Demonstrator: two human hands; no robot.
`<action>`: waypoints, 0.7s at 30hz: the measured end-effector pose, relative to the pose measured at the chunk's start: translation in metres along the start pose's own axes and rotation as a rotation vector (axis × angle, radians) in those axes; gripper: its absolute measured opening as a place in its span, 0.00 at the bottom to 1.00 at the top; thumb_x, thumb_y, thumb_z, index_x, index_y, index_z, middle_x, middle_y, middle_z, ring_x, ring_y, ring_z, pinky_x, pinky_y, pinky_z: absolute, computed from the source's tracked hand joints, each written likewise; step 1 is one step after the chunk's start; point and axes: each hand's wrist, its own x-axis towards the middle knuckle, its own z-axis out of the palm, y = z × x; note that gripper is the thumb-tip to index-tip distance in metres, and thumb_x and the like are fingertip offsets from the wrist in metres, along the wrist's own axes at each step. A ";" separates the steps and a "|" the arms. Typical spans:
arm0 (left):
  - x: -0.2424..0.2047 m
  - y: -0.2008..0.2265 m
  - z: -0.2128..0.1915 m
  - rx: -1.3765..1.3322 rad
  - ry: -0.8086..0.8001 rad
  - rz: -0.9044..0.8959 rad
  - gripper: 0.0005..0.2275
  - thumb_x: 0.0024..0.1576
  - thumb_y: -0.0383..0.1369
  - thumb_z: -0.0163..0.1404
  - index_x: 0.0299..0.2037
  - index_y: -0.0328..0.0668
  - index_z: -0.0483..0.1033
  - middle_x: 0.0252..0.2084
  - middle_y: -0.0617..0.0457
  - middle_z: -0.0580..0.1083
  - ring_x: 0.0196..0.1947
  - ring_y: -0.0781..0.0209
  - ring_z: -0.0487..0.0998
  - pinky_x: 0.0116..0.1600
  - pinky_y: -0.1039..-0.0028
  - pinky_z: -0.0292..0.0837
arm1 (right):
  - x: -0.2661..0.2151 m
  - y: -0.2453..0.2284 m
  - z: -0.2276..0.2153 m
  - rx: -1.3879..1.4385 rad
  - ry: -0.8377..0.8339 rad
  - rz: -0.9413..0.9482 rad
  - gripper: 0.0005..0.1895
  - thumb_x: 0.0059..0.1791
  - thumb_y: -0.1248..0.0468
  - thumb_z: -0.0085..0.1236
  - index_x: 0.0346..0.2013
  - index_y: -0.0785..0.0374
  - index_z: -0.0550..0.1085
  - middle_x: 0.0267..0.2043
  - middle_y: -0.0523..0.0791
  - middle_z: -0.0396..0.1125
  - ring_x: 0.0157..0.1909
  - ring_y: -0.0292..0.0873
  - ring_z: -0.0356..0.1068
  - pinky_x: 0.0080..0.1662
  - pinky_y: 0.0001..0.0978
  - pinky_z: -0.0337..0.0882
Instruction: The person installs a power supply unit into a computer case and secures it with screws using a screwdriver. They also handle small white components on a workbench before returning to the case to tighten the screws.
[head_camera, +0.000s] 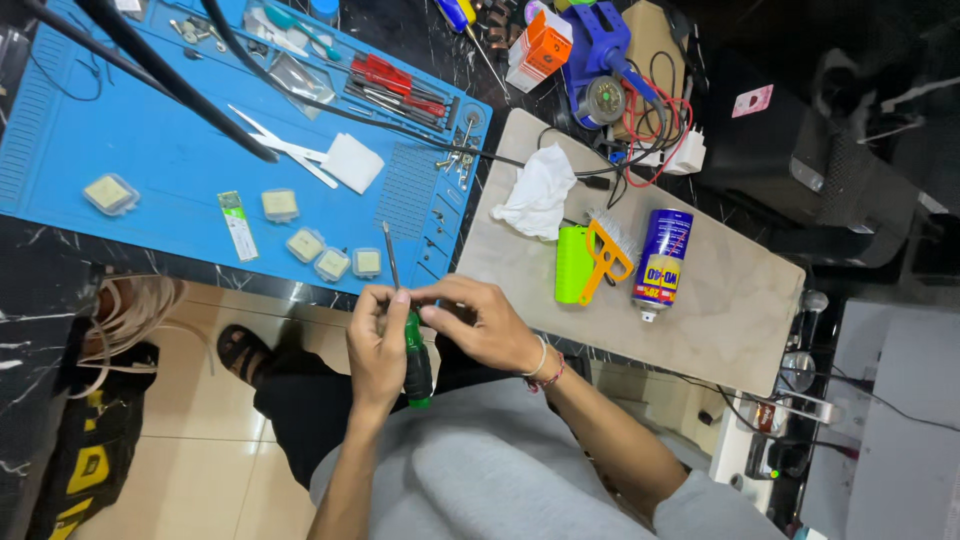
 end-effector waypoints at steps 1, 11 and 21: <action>-0.003 0.010 0.008 -0.005 0.003 -0.003 0.10 0.72 0.36 0.52 0.40 0.40 0.76 0.25 0.45 0.78 0.26 0.58 0.85 0.34 0.69 0.80 | 0.001 0.007 -0.008 -0.003 -0.005 0.002 0.14 0.58 0.61 0.62 0.57 0.56 0.85 0.41 0.49 0.78 0.36 0.42 0.75 0.35 0.35 0.76; -0.001 -0.016 0.042 -0.134 0.078 0.022 0.09 0.71 0.33 0.50 0.42 0.36 0.78 0.31 0.43 0.81 0.25 0.59 0.80 0.34 0.68 0.77 | 0.055 0.078 -0.070 -0.416 0.257 -0.114 0.15 0.52 0.70 0.64 0.54 0.64 0.80 0.44 0.54 0.78 0.42 0.55 0.80 0.40 0.41 0.79; -0.012 -0.027 0.043 -0.158 0.106 -0.027 0.10 0.70 0.33 0.50 0.44 0.33 0.79 0.32 0.42 0.82 0.25 0.59 0.79 0.34 0.69 0.74 | 0.105 0.090 -0.072 -0.816 0.259 -0.158 0.18 0.57 0.69 0.60 0.62 0.67 0.81 0.50 0.54 0.73 0.54 0.55 0.73 0.56 0.44 0.75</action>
